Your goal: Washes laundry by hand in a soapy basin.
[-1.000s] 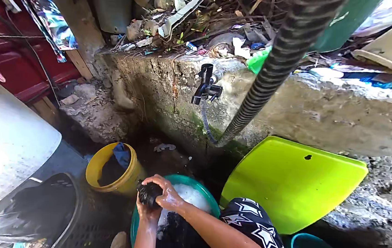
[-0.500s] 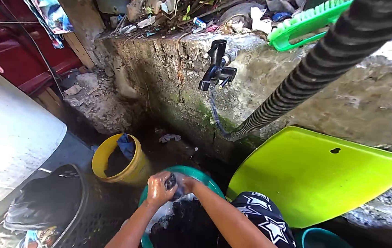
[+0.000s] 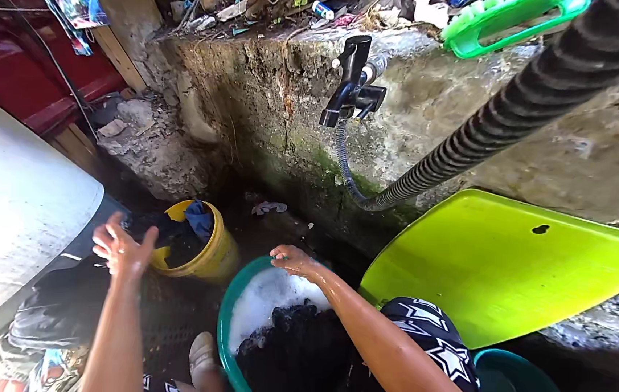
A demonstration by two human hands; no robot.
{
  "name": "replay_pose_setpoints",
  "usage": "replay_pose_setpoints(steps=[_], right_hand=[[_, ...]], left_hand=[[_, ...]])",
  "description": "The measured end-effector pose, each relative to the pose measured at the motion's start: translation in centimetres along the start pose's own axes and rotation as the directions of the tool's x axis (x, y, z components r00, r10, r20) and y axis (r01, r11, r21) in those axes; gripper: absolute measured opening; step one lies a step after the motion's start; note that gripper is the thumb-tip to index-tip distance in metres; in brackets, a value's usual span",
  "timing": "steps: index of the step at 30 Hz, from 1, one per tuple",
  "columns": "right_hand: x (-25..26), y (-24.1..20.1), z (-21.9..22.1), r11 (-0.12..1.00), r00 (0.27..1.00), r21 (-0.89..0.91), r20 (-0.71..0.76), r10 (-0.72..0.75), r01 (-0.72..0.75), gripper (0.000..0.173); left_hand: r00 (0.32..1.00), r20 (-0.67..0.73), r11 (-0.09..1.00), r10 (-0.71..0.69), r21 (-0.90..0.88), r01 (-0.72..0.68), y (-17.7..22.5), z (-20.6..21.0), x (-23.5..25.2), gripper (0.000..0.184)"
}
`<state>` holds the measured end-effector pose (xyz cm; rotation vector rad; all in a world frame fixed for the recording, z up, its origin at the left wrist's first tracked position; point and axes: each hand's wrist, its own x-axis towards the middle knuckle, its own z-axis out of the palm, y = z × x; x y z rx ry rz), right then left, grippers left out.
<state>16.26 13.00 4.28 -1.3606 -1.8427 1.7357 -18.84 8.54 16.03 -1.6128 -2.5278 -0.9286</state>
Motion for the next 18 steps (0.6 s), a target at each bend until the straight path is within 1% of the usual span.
replay_pose_setpoints(steps=[1,2,3,4,5,6,7,8,9,10,11,12,13,14,15,16,18], right_hand=[[0.3,0.2,0.1,0.999,1.0,-0.036,0.009,-0.006,0.006,0.043],[0.5,0.4,0.3,0.997,1.0,-0.074,0.022,-0.022,0.023,0.043],[0.5,0.4,0.5,0.993,0.999,-0.109,0.034,-0.037,0.04,0.043],[0.5,0.2,0.6,0.988,0.998,-0.144,0.05,-0.045,0.052,0.043],[0.4,-0.1,0.7,0.981,0.997,-0.184,0.067,-0.05,0.061,0.043],[0.2,-0.3,0.8,0.971,0.995,-0.228,0.079,-0.058,0.074,0.043],[0.0,-0.4,0.7,0.957,0.994,-0.279,0.089,-0.057,0.08,0.043],[-0.1,-0.4,0.7,0.94,0.994,-0.333,0.102,-0.045,0.076,0.044],[-0.3,-0.4,0.7,0.919,0.993,-0.388,0.117,-0.026,0.07,0.045],[-0.4,-0.4,0.6,0.891,0.991,-0.448,0.135,-0.005,0.065,0.046],[-0.5,-0.2,0.4,0.858,0.988,-0.51,0.154,0.017,0.065,0.048],[-0.6,0.1,0.2,0.82,0.984,-0.569,0.173,0.04,0.067,0.049],[-0.7,0.5,0.2,0.785,0.979,-0.615,0.195,0.062,0.073,0.049],[-0.8,0.9,0.2,0.75,0.972,-0.657,0.217,0.09,0.078,0.049],[-0.9,1.2,0.2,0.718,0.963,-0.691,0.243,0.117,0.087,0.048],[-1.0,1.5,0.2,0.689,0.952,-0.717,0.274,0.14,0.105,0.047],[-1.1,1.9,0.2,0.655,0.937,-0.745,0.306,0.169,0.125,0.048]], left_hand=[[0.996,0.09,1.0,0.022,0.019,-0.024,0.4,1.9,-2.1,0.078],[0.97,0.242,0.999,0.021,0.033,-0.03,1.2,4.2,-5.1,0.065],[0.901,0.434,0.998,-0.018,0.065,-0.012,2.3,6.8,-8.8,0.051],[0.769,0.635,0.995,-0.07,0.098,0.01,3.2,9.6,-12.9,0.046],[0.574,0.809,0.991,-0.129,0.133,0.036,3.9,12.1,-17.2,0.052],[0.379,0.909,0.984,-0.173,0.173,0.033,4.3,14.4,-21.5,0.061],[0.23,0.948,0.973,-0.22,0.23,-0.016,4.7,16.1,-25.2,0.069],[0.146,0.953,0.956,-0.265,0.279,-0.087,4.9,17.4,-28.2,0.073],[0.114,0.951,0.944,-0.287,0.301,-0.134,4.8,18.3,-30.1,0.07],[0.125,0.954,0.951,-0.273,0.287,-0.113,4.2,19.0,-31.0,0.064],[0.169,0.961,0.975,-0.217,0.222,-0.012,3.4,19.3,-30.9,0.057],[0.249,0.959,0.983,-0.134,0.097,0.154,2.8,19.1,-30.3,0.049],[0.338,0.939,0.942,-0.06,-0.058,0.329,2.7,18.2,-29.0,0.04],[0.412,0.911,0.863,-0.014,-0.197,0.465,3.1,17.0,-27.2,0.033],[0.471,0.882,0.787,0.019,-0.304,0.537,3.9,15.4,-25.3,0.028],[0.514,0.856,0.727,0.049,-0.384,0.57,4.8,13.9,-23.5,0.025],[0.591,0.8,0.617,0.102,-0.517,0.593,6.2,11.3,-21.1,0.02]])
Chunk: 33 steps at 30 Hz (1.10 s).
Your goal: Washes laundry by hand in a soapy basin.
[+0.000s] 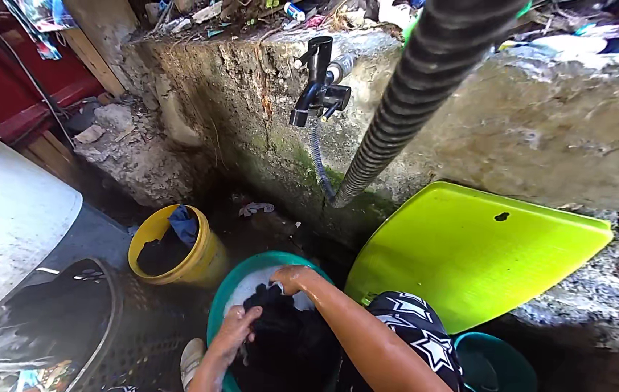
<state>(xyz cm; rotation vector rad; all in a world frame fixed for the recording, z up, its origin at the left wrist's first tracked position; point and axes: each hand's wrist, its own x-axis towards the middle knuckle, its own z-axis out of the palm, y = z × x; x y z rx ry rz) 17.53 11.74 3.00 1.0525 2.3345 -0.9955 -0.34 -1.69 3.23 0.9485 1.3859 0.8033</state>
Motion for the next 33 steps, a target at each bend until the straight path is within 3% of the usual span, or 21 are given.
replay_pose_setpoints(steps=[2,7,8,10,12,15,18,21,24,26,28,30,32,33], right_hand=[[-0.3,0.0,0.2,1.0,1.0,0.017,-0.006,0.02,-0.02,0.054],[0.5,-0.1,1.0,0.991,0.998,0.13,0.041,-0.048,0.043,0.102],[0.7,-0.1,1.4,0.973,0.993,0.204,0.012,-0.115,0.11,0.104],[0.7,-0.4,1.8,0.907,0.965,0.331,-0.086,-0.246,0.261,0.085],[0.2,-1.7,1.4,0.858,0.954,0.418,-0.114,-0.278,0.299,0.071],[-0.3,-3.0,1.4,0.794,0.948,0.525,-0.099,-0.302,0.308,0.069],[-0.8,-3.9,2.0,0.707,0.901,0.586,-0.098,-0.422,0.395,0.069],[-0.1,-4.5,3.9,0.632,0.822,0.555,-0.189,-0.537,0.54,0.08],[0.2,-5.7,6.9,0.605,0.806,0.537,-0.327,-0.493,0.588,0.113],[-0.5,-6.5,7.3,0.638,0.835,0.54,-0.333,-0.438,0.55,0.1],[-1.9,-7.1,7.2,0.619,0.89,0.639,-0.333,-0.312,0.457,0.066],[-2.6,-7.4,6.8,0.52,0.933,0.774,-0.306,-0.19,0.36,0.038],[-2.6,-6.4,6.2,0.417,0.902,0.8,-0.39,-0.186,0.432,0.03],[-2.6,-5.8,5.8,0.355,0.871,0.796,-0.45,-0.197,0.491,0.027]], left_hand=[[0.997,-0.034,0.988,0.067,-0.134,-0.071,2.4,-0.5,-0.9,0.023],[0.973,-0.16,0.889,0.167,-0.403,-0.219,6.1,-1.0,-2.9,0.033],[0.966,-0.182,0.868,0.184,-0.43,-0.247,6.7,-1.2,-3.0,0.034],[0.954,-0.202,0.842,0.221,-0.455,-0.291,7.5,-1.8,-3.3,0.034],[0.944,-0.21,0.826,0.255,-0.46,-0.326,8.2,-2.4,-3.7,0.032],[0.922,-0.236,0.806,0.308,-0.45,-0.385,8.7,-3.2,-5.2,0.026],[0.893,-0.288,0.781,0.347,-0.439,-0.445,9.1,-3.8,-7.4,0.017],[0.871,-0.324,0.725,0.37,-0.486,-0.488,8.5,-4.4,-8.7,0.014],[0.911,-0.309,0.756,0.272,-0.517,-0.401,7.2,-3.7,-8.8,0.011],[0.943,-0.253,0.799,0.214,-0.511,-0.318,6.1,-2.7,-8.5,0.018],[0.956,-0.219,0.81,0.193,-0.514,-0.281,5.2,-1.7,-7.9,0.013],[0.958,-0.128,0.839,0.257,-0.463,-0.287,3.9,-1.6,-7.4,0.008],[0.923,0.153,0.921,0.354,-0.23,-0.315,1.8,-3.0,-6.8,0.021],[0.883,0.337,0.943,0.326,-0.056,-0.327,0.7,-3.6,-6.4,0.026]])
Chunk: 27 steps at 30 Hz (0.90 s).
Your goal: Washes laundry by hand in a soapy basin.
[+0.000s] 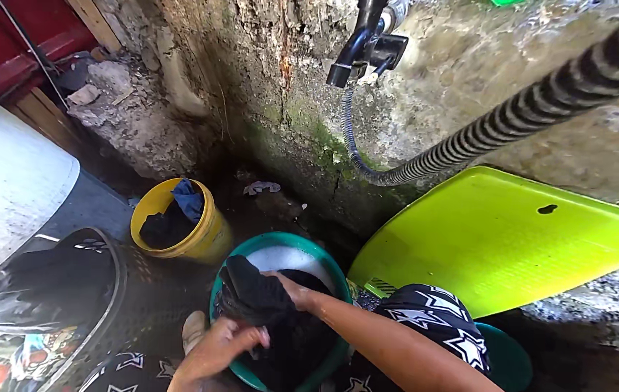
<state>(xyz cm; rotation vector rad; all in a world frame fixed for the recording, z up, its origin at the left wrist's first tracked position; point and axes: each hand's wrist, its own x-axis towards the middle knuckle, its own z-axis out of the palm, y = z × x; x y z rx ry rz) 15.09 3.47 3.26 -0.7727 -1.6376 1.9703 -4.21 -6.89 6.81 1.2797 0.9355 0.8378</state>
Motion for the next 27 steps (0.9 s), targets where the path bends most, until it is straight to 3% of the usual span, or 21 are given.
replay_pose_setpoints(steps=[2,3,4,5,6,7,9,11,13,14,16,18,19,21,24,25,27], right_hand=[[-0.2,-1.7,-0.8,0.996,0.995,0.067,-0.079,-0.054,0.059,0.024],[-0.6,-3.3,-0.9,0.998,0.99,0.057,-0.139,-0.025,0.033,0.025],[-1.1,-4.9,-1.2,0.999,0.979,0.047,-0.201,0.024,-0.015,0.028],[-1.6,-6.0,-1.6,0.997,0.964,0.04,-0.257,0.068,-0.059,0.03],[-1.7,-6.3,-2.3,0.997,0.947,0.006,-0.31,0.078,-0.08,0.031],[-1.7,-6.2,-3.2,0.994,0.934,-0.053,-0.35,0.074,-0.098,0.035],[-1.5,-6.5,-4.8,0.986,0.915,-0.132,-0.401,0.041,-0.102,0.033],[-1.6,-6.6,-5.9,0.992,0.912,-0.101,-0.409,0.023,-0.07,0.026],[-1.9,-5.9,-7.1,0.975,0.909,-0.089,-0.387,0.154,-0.203,0.029],[-1.9,-5.3,-7.6,0.946,0.891,-0.087,-0.371,0.262,-0.314,0.031],[-2.2,-3.6,-8.3,0.884,0.871,-0.135,-0.29,0.396,-0.447,0.034],[-2.3,-1.0,-8.1,0.814,0.864,-0.29,-0.162,0.477,-0.503,0.037],[-2.4,0.7,-7.7,0.756,0.845,-0.397,-0.107,0.524,-0.52,0.04],[-2.3,4.0,-6.3,0.611,0.784,-0.625,-0.004,0.621,-0.487,0.051],[-1.0,6.6,-3.6,0.41,0.654,-0.884,0.174,0.736,-0.225,0.052],[-0.3,7.2,-3.2,0.422,0.661,-0.893,0.223,0.717,-0.157,0.05],[1.3,7.2,-3.4,0.54,0.795,-0.828,0.224,0.564,-0.149,0.059]], left_hand=[[0.919,0.292,0.912,-0.266,0.386,0.141,-2.6,-0.1,0.2,0.033],[0.823,0.291,0.775,-0.488,0.578,0.255,-4.1,0.9,0.5,0.038],[0.706,0.181,0.578,-0.685,0.725,0.375,-6.1,2.4,1.0,0.048],[0.606,0.016,0.374,-0.795,0.799,0.471,-8.3,4.1,1.2,0.061],[0.555,-0.133,0.224,-0.821,0.82,0.527,-10.7,5.7,1.2,0.072],[0.543,-0.241,0.127,-0.805,0.823,0.554,-13.2,7.1,1.1,0.08],[0.602,-0.369,0.071,-0.708,0.811,0.581,-16.9,8.0,0.8,0.07],[0.634,-0.445,0.177,-0.632,0.714,0.677,-17.8,6.1,0.9,0.047],[0.639,-0.543,0.446,-0.545,0.458,0.769,-17.3,2.4,0.8,0.027],[0.643,-0.597,0.611,-0.48,0.298,0.733,-16.6,0.6,0.5,0.02],[0.613,-0.676,0.869,-0.409,-0.083,0.488,-13.4,-1.8,-0.2,0.014],[0.588,-0.705,0.918,-0.397,-0.321,0.235,-8.2,-3.0,-0.5,0.035],[0.585,-0.718,0.922,-0.378,-0.35,0.167,-5.5,-3.3,-0.3,0.039],[0.647,-0.702,0.94,-0.298,-0.334,0.071,-0.8,-3.8,0.2,0.047],[0.799,-0.595,0.978,-0.081,-0.204,-0.053,4.7,-4.9,1.4,0.034],[0.853,-0.521,0.982,-0.004,-0.161,-0.094,6.0,-5.6,1.9,0.03],[0.933,-0.346,0.981,0.098,-0.124,-0.149,8.0,-6.7,3.0,0.023]])
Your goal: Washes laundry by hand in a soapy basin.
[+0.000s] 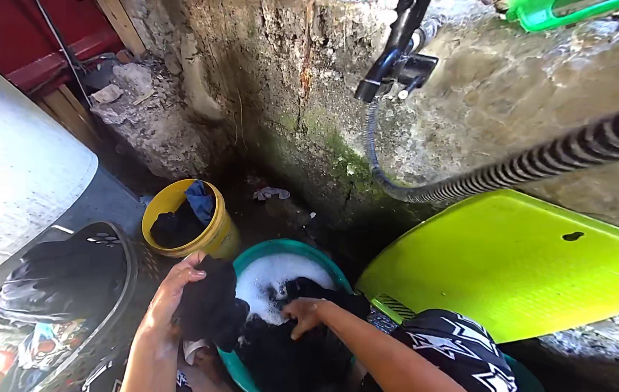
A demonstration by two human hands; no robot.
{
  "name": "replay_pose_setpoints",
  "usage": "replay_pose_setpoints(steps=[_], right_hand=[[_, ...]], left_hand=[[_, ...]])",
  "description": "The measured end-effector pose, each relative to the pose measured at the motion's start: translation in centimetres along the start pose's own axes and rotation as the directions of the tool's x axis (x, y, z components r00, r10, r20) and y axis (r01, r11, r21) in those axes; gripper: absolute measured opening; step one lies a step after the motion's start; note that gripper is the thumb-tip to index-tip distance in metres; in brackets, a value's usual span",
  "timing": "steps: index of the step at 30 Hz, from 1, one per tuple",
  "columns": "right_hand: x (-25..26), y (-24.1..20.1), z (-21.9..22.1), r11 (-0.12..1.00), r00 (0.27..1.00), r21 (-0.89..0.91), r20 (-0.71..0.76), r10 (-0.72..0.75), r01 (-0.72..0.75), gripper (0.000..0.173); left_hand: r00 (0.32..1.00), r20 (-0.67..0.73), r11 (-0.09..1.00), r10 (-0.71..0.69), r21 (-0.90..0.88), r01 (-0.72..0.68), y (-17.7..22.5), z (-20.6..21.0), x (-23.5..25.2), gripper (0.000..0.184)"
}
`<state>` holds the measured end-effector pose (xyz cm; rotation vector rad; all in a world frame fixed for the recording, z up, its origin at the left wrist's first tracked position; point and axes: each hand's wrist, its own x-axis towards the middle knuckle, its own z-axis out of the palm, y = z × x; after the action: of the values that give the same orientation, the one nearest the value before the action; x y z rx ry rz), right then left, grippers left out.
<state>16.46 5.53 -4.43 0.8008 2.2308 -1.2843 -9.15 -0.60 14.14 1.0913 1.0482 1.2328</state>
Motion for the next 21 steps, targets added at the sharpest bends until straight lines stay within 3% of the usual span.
replay_pose_setpoints(steps=[2,4,5,7,9,11,13,15,16,18,20,21], right_hand=[[0.7,-0.8,-1.9,0.98,0.957,0.183,-0.291,-0.023,0.08,0.076],[1.0,-2.2,-3.8,0.891,0.844,0.362,-0.534,-0.044,0.275,0.084],[1.3,-2.7,-4.5,0.832,0.799,0.407,-0.597,-0.07,0.376,0.083],[1.6,-3.1,-5.2,0.758,0.767,0.45,-0.634,-0.103,0.473,0.06],[2.1,-2.2,-5.6,0.843,0.828,0.44,-0.561,-0.01,0.309,0.033],[3.5,0.0,-5.6,0.896,0.867,0.443,-0.453,0.21,0.014,0.03],[5.2,2.2,-5.1,0.852,0.776,0.468,-0.437,0.454,-0.235,0.035],[7.4,3.4,-4.2,0.814,0.663,0.396,-0.477,0.577,-0.424,0.036],[8.6,3.8,-3.4,0.83,0.66,0.32,-0.503,0.557,-0.457,0.042],[11.5,4.7,-1.1,0.885,0.76,0.115,-0.47,0.449,-0.452,0.051],[14.3,5.7,1.5,0.892,0.852,-0.013,-0.303,0.426,-0.451,0.055],[15.3,6.0,2.6,0.88,0.862,-0.051,-0.239,0.448,-0.472,0.055]], left_hand=[[0.992,0.123,1.0,0.012,-0.022,-0.009,1.2,0.6,1.1,0.018],[0.984,0.178,1.0,0.0,-0.021,0.004,1.1,1.1,1.9,0.013],[0.981,0.195,1.0,-0.016,-0.017,0.02,0.4,1.1,2.3,0.01],[0.982,0.17,0.996,-0.086,0.024,0.083,-2.5,0.1,3.2,0.006],[0.975,0.034,0.965,-0.218,0.158,0.21,-6.8,-1.8,3.9,0.004],[0.926,-0.157,0.872,-0.344,0.312,0.377,-12.6,-4.6,4.4,0.016],[0.82,-0.361,0.699,-0.443,0.434,0.568,-18.3,-6.9,4.7,0.03],[0.733,-0.468,0.508,-0.493,0.529,0.68,-22.7,-7.4,5.1,0.04],[0.73,-0.468,0.451,-0.499,0.579,0.679,-24.4,-7.0,5.3,0.044],[0.784,-0.397,0.39,-0.478,0.703,0.594,-27.6,-5.5,5.5,0.051],[0.806,-0.311,0.288,-0.504,0.819,0.496,-30.8,-3.3,5.1,0.057],[0.79,-0.288,0.239,-0.542,0.848,0.473,-32.4,-2.2,4.6,0.059]])
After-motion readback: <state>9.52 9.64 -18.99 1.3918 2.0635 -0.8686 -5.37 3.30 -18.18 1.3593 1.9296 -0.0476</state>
